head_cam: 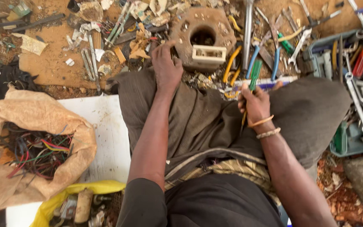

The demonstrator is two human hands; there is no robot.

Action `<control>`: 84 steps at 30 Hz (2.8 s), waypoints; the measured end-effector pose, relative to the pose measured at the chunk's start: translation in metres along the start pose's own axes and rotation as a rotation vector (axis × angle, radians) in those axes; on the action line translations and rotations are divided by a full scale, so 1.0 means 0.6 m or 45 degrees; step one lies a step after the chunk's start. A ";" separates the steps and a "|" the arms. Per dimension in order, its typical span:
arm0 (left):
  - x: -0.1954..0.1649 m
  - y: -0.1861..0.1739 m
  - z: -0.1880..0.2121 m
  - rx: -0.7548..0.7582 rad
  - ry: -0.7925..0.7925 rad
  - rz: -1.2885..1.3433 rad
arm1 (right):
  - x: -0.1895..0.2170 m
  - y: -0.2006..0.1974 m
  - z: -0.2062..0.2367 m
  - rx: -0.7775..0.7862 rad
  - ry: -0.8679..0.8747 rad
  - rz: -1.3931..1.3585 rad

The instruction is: The person uses a screwdriver to manipulate a small white electrical component resting on a stone anvil. They repeatedly insert and turn the screwdriver in the component's terminals while holding it steady with the other hand.

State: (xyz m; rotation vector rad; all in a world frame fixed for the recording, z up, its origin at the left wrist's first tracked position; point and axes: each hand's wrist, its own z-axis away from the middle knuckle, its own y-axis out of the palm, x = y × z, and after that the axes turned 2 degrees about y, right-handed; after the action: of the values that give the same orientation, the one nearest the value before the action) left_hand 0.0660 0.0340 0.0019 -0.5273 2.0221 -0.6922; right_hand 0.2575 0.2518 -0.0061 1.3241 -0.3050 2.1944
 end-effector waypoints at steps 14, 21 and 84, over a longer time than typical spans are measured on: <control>0.005 0.011 -0.012 1.257 -0.604 -0.687 | -0.014 -0.063 0.057 0.031 -0.022 -0.266; 0.054 0.015 -0.034 0.848 -0.137 -0.662 | -0.021 -0.051 0.043 0.004 -0.032 -0.200; 0.072 0.068 -0.056 0.669 -1.061 0.577 | -0.031 -0.004 -0.004 -0.013 -0.012 0.158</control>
State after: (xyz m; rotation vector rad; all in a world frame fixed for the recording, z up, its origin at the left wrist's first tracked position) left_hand 0.0116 0.0474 -0.0374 -0.0094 1.0574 -0.5576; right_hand 0.2640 0.2482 -0.0238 1.3429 -0.4116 2.2856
